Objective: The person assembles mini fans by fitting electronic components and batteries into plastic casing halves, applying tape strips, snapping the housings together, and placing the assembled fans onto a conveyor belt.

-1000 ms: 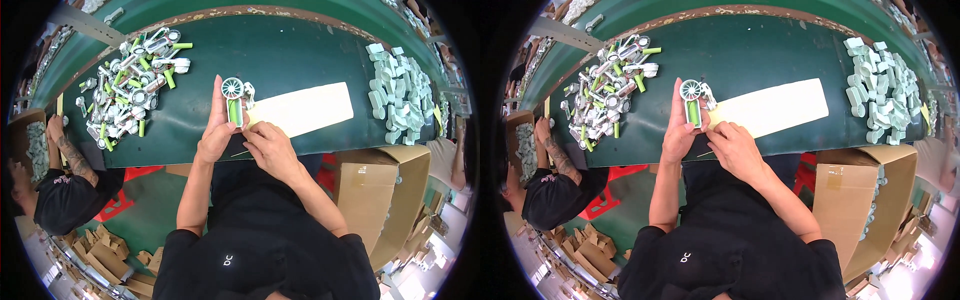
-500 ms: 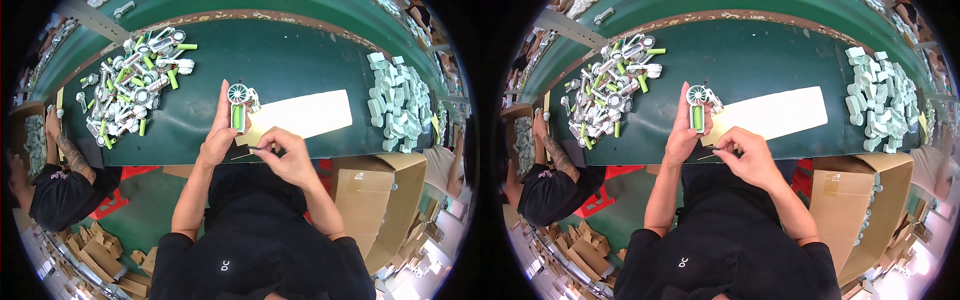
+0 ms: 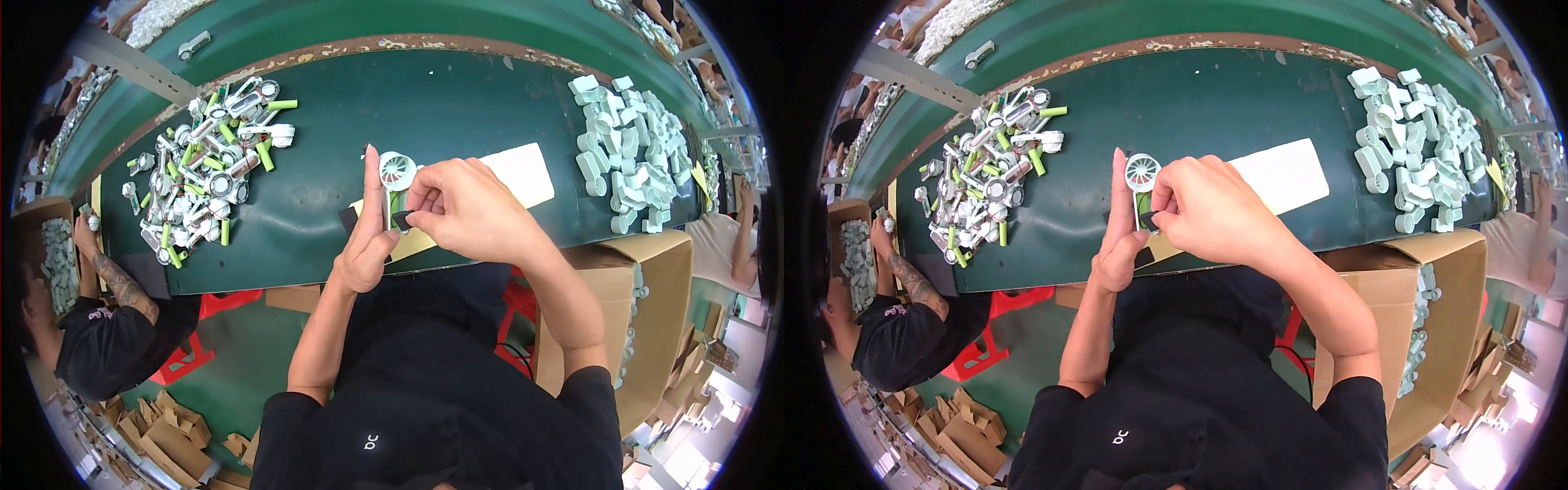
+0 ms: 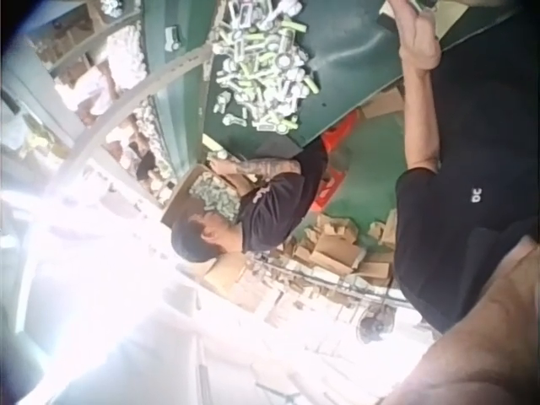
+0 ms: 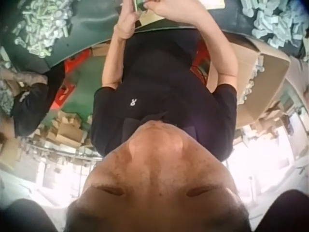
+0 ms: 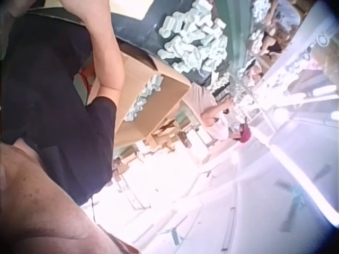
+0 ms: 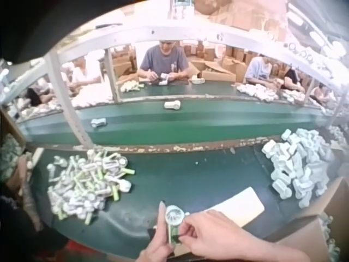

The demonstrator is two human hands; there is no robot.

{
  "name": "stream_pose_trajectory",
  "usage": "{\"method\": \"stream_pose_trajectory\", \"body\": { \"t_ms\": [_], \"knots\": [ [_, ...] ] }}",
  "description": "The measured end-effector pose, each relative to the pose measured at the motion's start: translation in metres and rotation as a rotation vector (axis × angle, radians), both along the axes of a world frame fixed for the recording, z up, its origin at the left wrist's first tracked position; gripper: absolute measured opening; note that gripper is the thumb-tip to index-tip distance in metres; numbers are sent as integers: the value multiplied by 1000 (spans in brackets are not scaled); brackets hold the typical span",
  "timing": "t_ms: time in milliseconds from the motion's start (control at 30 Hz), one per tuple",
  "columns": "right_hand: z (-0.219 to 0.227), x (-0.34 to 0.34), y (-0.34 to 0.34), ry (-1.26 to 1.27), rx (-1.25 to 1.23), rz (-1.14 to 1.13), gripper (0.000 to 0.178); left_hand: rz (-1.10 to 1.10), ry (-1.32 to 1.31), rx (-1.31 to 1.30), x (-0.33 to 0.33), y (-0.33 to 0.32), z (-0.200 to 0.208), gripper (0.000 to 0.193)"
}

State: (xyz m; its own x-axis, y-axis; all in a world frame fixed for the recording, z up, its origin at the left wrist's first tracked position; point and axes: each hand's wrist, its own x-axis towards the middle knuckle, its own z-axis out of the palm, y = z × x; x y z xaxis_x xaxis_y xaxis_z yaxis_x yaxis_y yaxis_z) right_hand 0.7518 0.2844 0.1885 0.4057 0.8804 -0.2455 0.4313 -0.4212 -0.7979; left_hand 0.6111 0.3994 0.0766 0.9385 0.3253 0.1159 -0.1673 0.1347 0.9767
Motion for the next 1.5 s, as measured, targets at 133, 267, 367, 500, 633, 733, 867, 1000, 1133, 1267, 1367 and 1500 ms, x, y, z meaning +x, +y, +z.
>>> {"method": "stream_pose_trajectory", "body": {
  "t_ms": [133,267,367,500,633,733,867,1000,1133,1267,1367,1500],
  "knots": [
    [4,-2,0,-63,-72,19,11,-21,-7,86,1,-4,2,117],
    [3,0,0,-25,0,4,9,-33,1,154,1,-2,-3,114],
    [-2,-4,0,-36,68,-47,8,-40,2,197,3,-3,0,108],
    [-12,-12,-3,-38,34,-108,7,-63,0,177,6,-4,6,101],
    [-25,-12,-8,-353,250,-63,6,-74,-44,242,10,-6,2,95],
    [-28,-10,-7,-278,302,-40,6,-65,-50,257,7,-5,3,90],
    [-44,-10,-7,-161,348,-104,4,-87,-35,201,1,-5,-5,83],
    [-53,-19,-9,-101,318,-223,4,55,-3,300,2,-13,-16,77],
    [-58,-28,-11,-238,308,-317,3,30,83,178,3,-22,-5,73],
    [-63,-31,-11,-336,280,-402,5,149,51,416,16,-33,-21,70],
    [-64,-39,-14,-549,325,-444,19,155,-32,373,19,-33,-17,69],
    [-35,-43,-14,-822,318,-527,86,190,-91,182,19,-31,-12,70]
  ]
}}
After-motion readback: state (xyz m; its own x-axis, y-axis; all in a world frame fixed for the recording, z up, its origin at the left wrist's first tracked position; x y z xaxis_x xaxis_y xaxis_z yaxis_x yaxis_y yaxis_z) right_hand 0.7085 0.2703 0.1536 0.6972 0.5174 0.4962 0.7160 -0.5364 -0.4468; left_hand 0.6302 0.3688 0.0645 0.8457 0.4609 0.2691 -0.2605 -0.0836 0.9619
